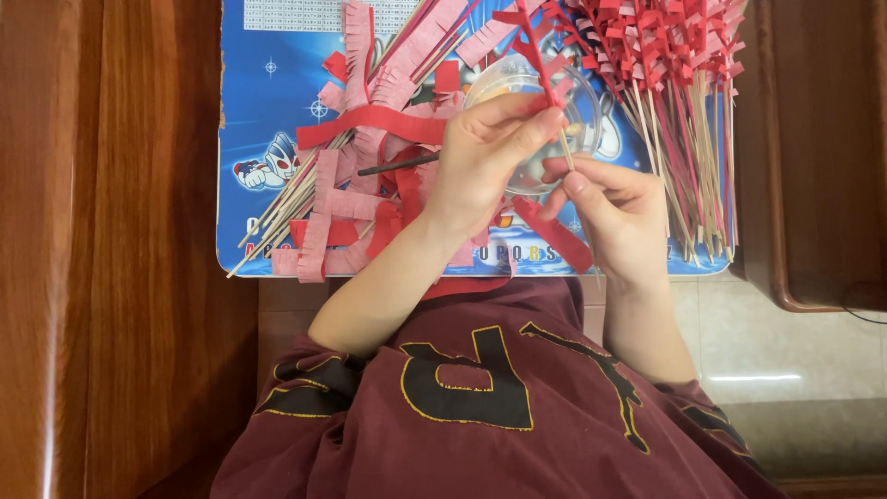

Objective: The person is rolling pink fringed paper strips onto wooden skewers to create handmade paper flowers.

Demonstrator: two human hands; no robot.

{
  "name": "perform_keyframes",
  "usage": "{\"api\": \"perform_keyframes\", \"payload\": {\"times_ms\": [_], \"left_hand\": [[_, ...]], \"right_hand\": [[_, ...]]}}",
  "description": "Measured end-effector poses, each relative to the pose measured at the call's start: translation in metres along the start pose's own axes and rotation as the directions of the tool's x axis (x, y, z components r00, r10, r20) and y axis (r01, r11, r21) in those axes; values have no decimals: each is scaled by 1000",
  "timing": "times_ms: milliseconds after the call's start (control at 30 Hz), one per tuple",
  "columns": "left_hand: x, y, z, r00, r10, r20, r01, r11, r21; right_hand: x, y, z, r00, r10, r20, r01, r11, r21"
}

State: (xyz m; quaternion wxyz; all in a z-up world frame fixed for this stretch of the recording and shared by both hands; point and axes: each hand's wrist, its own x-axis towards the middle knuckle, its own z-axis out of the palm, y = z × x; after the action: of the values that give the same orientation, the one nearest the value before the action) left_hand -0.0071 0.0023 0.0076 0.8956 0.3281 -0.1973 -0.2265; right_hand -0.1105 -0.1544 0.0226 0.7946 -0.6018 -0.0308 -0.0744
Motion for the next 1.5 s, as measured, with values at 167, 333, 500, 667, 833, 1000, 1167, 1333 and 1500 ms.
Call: {"api": "perform_keyframes", "payload": {"times_ms": [167,333,500,667,833,1000,1167,1333,1500], "left_hand": [[2,-11,-7,999,39,-1,-39,997,-61],[2,-2,-1,999,33,3,-33,994,-101],[-1,6,7,999,46,-28,-47,998,-30],[-4,9,10,999,29,-35,-26,995,93],[-3,9,11,993,121,5,-120,979,163],[-2,1,8,996,80,-26,-77,990,118],[0,-4,6,995,75,-59,-74,997,17],[-2,-6,4,997,58,-56,-57,998,17],[-4,1,13,994,84,-70,-76,991,107]], "right_hand": [[0,-1,5,999,-32,-35,30,997,-67],[0,-3,7,998,-48,-45,45,997,-64],[1,-6,10,998,-52,-28,49,992,-121],[0,-1,10,998,-59,-11,57,989,-140],[0,2,11,998,-50,-27,47,994,-96],[1,2,14,997,-62,-36,59,995,-83],[2,2,15,996,-70,-57,63,991,-118],[1,5,13,999,-46,-19,46,999,-20],[-1,3,12,999,-19,-33,15,993,-113]]}}
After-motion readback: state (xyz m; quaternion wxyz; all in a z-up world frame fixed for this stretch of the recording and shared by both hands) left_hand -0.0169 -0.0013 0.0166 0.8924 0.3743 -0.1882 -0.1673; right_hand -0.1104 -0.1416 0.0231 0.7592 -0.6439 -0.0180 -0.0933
